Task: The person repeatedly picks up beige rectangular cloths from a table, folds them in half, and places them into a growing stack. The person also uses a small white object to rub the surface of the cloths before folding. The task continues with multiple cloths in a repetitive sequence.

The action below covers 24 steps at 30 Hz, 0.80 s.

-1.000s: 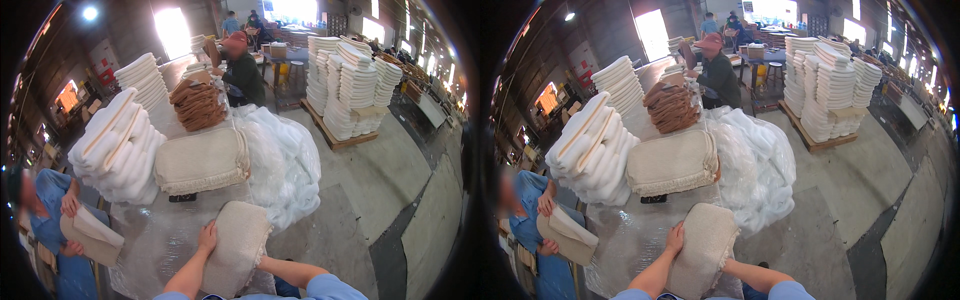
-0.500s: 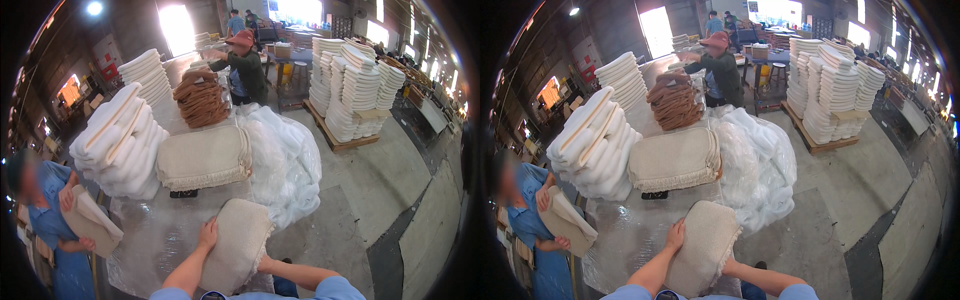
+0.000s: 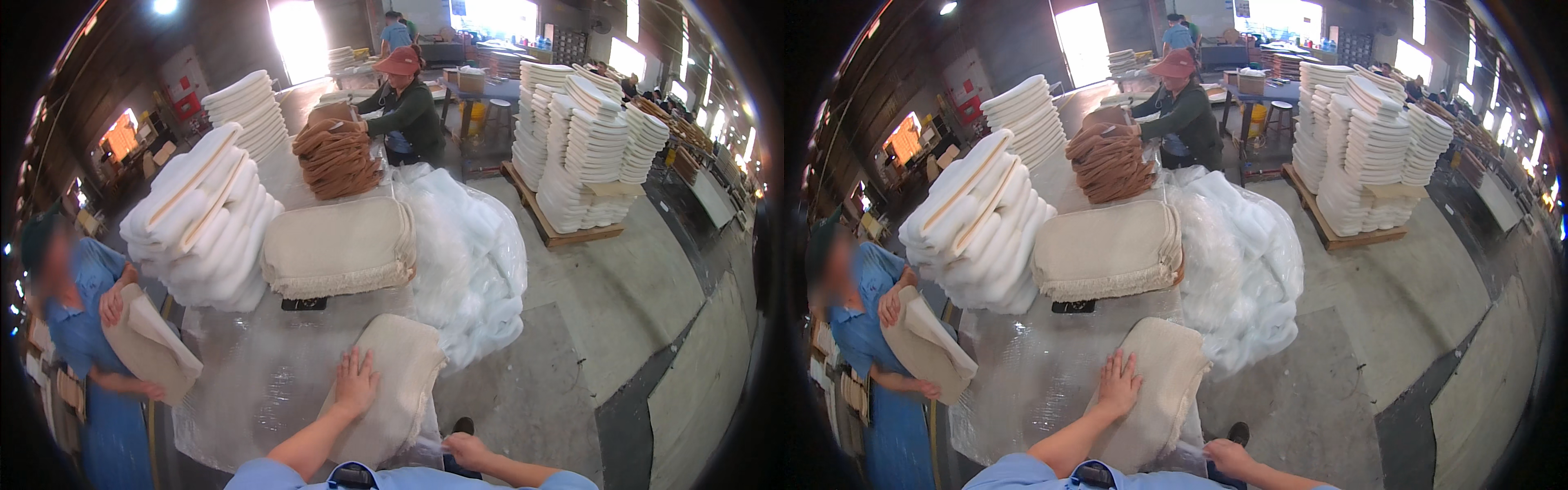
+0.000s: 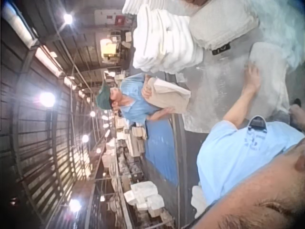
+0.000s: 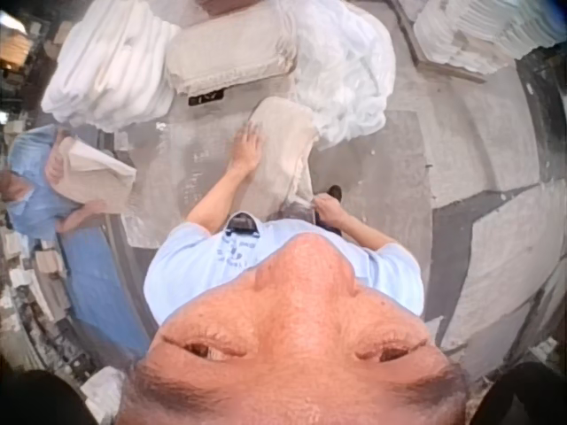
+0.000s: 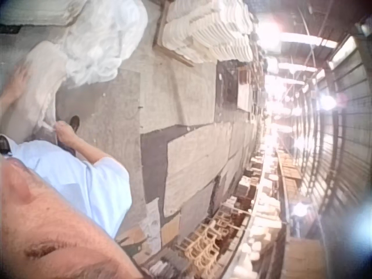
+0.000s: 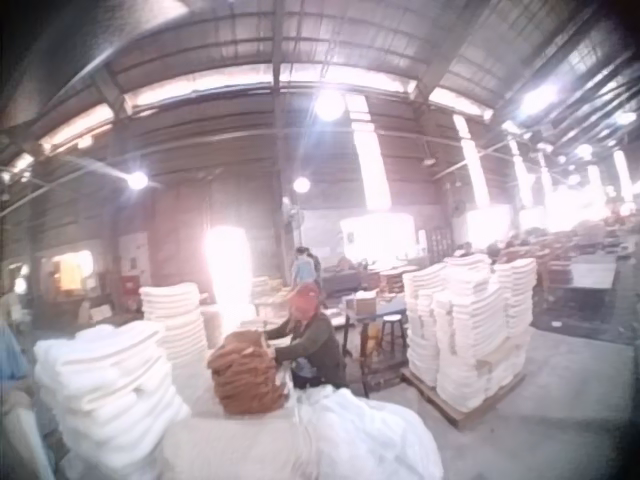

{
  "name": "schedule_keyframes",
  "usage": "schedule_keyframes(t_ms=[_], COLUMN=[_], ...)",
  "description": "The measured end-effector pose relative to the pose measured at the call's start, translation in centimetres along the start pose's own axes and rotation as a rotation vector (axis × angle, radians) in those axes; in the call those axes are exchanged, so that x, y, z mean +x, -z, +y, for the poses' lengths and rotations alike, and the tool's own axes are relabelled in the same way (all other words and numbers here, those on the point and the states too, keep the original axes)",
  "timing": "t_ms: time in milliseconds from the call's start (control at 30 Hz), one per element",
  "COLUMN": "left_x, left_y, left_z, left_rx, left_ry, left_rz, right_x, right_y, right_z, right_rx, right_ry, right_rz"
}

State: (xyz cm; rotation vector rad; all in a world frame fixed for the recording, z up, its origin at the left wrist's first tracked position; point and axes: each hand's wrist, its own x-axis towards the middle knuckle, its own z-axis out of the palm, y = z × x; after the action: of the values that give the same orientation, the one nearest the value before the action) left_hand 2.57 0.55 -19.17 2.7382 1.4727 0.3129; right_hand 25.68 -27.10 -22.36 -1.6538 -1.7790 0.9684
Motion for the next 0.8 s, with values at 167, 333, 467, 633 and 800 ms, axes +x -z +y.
schedule_keyframes(t_ms=[167,333,467,633,800], left_x=[-4.2,-6.1,-6.7,-9.0,-10.4], left_y=[0.6,4.5,4.7,5.4,8.5], left_z=[5.5,13.0,11.7,8.4,7.3], left_rx=[-0.652,-1.201,-1.631,-1.408,-1.004], left_ry=[-0.347,-0.389,0.336,0.298,-0.002], left_rz=[-0.159,-0.418,-0.717,-0.639,-0.488], right_x=[1.2,3.8,2.8,2.2,8.5], right_y=[2.2,2.3,6.7,6.9,1.4], right_z=[-2.7,-4.4,-8.1,-1.7,-3.2], right_rx=[0.510,1.548,1.627,1.385,1.257], right_ry=[-0.435,-0.427,-0.395,-0.565,-0.687], right_rz=[0.274,0.263,-0.016,0.214,0.141])
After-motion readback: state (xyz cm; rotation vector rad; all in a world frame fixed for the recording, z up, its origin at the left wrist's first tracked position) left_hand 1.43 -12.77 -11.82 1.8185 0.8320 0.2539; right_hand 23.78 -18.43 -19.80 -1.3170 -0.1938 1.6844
